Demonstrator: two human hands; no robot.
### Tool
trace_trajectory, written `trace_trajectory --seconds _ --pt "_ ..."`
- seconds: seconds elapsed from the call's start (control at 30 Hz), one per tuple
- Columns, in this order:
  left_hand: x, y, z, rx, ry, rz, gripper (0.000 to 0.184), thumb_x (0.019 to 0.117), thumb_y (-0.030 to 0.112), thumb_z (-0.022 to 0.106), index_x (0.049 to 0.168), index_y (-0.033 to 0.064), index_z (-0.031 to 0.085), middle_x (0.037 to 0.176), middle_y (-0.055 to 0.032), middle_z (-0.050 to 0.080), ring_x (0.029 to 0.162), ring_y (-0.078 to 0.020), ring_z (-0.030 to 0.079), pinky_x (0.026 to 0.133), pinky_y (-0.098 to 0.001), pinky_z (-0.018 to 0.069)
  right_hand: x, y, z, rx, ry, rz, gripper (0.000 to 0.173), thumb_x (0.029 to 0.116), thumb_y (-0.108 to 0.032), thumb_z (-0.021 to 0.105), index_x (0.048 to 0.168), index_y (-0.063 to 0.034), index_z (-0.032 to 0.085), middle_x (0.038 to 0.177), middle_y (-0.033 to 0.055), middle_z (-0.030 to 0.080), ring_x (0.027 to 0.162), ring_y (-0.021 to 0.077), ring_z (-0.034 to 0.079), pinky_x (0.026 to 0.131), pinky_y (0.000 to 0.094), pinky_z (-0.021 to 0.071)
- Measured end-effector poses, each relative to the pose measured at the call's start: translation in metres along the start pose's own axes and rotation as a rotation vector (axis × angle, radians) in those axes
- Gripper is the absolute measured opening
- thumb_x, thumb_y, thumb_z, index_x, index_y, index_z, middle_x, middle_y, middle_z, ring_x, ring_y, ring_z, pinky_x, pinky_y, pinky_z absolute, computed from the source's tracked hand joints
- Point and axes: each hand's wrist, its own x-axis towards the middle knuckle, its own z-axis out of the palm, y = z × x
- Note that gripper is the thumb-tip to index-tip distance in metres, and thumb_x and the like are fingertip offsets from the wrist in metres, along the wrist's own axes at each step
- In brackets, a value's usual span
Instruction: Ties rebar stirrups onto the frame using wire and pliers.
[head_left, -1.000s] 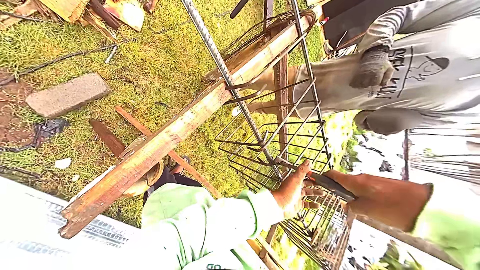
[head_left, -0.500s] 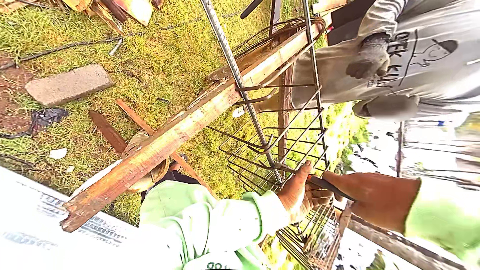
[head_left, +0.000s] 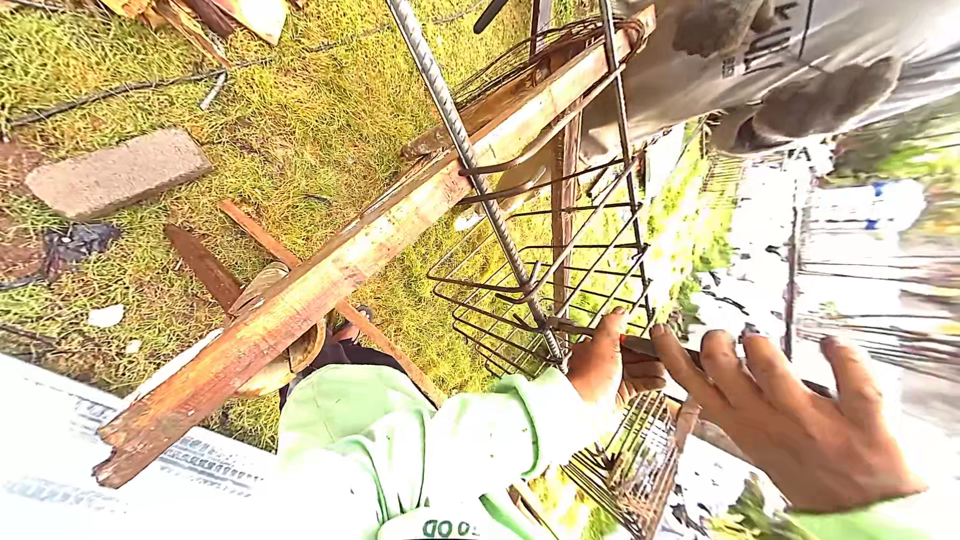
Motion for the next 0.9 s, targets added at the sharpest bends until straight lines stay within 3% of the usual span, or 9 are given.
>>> trace_trajectory --seconds 0.07,0.17,0.33,0.43,0.5,0.6,0.67,0.73,0.9 --pt "0.040 -0.018 -0.017 -0.066 -0.033 -0.004 0.045 0.1128 0.038 0.033 0.099 0.0035 0.058 0.075 -0.0058 0.059 0.059 -0.0107 0.060 0.059 -0.0208 0.0522 0.011 -0.004 0.000 0.013 0.020 0.063 0.038 0.0927 0.012 0.051 0.126 0.0001 0.062 0.086 0.0151 0.060 0.070 0.0296 0.060 0.064 0.0422 0.0446" --pt "0.076 -0.044 -0.035 -0.159 -0.107 0.007 0.041 0.1079 0.046 0.044 0.089 0.0109 0.055 0.068 -0.0026 0.054 0.052 -0.0096 0.052 0.051 -0.0218 0.0485 0.028 -0.007 -0.020 0.149 -0.227 0.137 0.024 0.0830 0.014 0.068 0.103 0.0013 0.064 0.075 0.0168 0.055 0.058 0.0338 0.060 0.047 0.0404 0.0425" --pt "0.057 -0.042 -0.033 -0.012 0.034 -0.043 0.039 0.1095 0.044 0.044 0.090 0.0107 0.051 0.068 -0.0012 0.050 0.052 -0.0088 0.049 0.051 -0.0210 0.0458 0.039 0.000 -0.044 0.364 -0.679 0.144 0.035 0.0840 -0.006 0.077 0.116 -0.0024 0.064 0.078 0.0179 0.063 0.057 0.0357 0.065 0.046 0.0449 0.0503" --pt "0.001 -0.014 -0.001 0.031 0.147 -0.023 0.041 0.1122 0.036 0.036 0.080 0.0119 0.044 0.057 0.0022 0.035 0.040 -0.0054 0.032 0.041 -0.0159 0.0320 0.031 0.002 -0.035 0.319 -0.455 0.073 0.034 0.0808 0.000 0.077 0.113 0.0000 0.066 0.079 0.0158 0.061 0.061 0.0334 0.064 0.048 0.0432 0.0481" --pt "0.010 -0.014 -0.036 -0.083 -0.383 0.047 0.043 0.1149 0.030 0.026 0.083 0.0080 0.046 0.057 0.0014 0.044 0.042 -0.0057 0.045 0.043 -0.0176 0.0424 0.018 0.000 -0.027 0.192 -0.250 0.023 0.043 0.0863 0.011 0.063 0.129 0.0019 0.063 0.095 0.0180 0.066 0.076 0.0326 0.066 0.060 0.0447 0.0488" --pt "-0.024 -0.005 0.006 -0.050 0.096 0.038 0.040 0.1134 0.026 0.036 0.077 0.0106 0.041 0.053 0.0028 0.031 0.036 -0.0039 0.027 0.037 -0.0150 0.0287 0.006 -0.012 -0.019 0.051 -0.170 0.051 0.051 0.0880 0.017 0.055 0.136 0.0009 0.060 0.098 0.0175 0.067 0.079 0.0302 0.067 0.066 0.0417 0.0501" --pt "0.012 -0.026 -0.046 -0.182 -0.609 0.159 0.040 0.1148 0.022 0.022 0.084 0.0051 0.042 0.061 0.0004 0.044 0.047 -0.0050 0.048 0.047 -0.0179 0.0451 0.007 -0.018 -0.024 0.234 -0.269 0.154 0.041 0.0816 0.010 0.072 0.121 0.0028 0.065 0.083 0.0194 0.062 0.065 0.0360 0.063 0.051 0.0437 0.0464" --pt "-0.016 -0.018 0.000 0.046 0.172 0.025 0.041 0.1122 0.030 0.039 0.077 0.0097 0.042 0.055 0.0014 0.032 0.038 -0.0047 0.027 0.037 -0.0160 0.0287 0.010 -0.022 -0.036 0.397 -0.464 0.248 0.052 0.0672 -0.003 0.086 0.115 0.0003 0.066 0.083 0.0197 0.063 0.065 0.0400 0.065 0.047 0.0482 0.0490" --pt "0.066 -0.063 -0.054 0.226 0.071 -0.037 0.046 0.1033 0.052 0.055 0.086 0.0099 0.054 0.065 -0.0004 0.048 0.051 -0.0095 0.047 0.048 -0.0239 0.0422 0.009 -0.016 -0.029 0.722 -0.894 0.376 0.061 0.0688 -0.021 0.084 0.124 -0.0061 0.062 0.099 0.0207 0.068 0.078 0.0424 0.070 0.059 0.0569 0.0540"
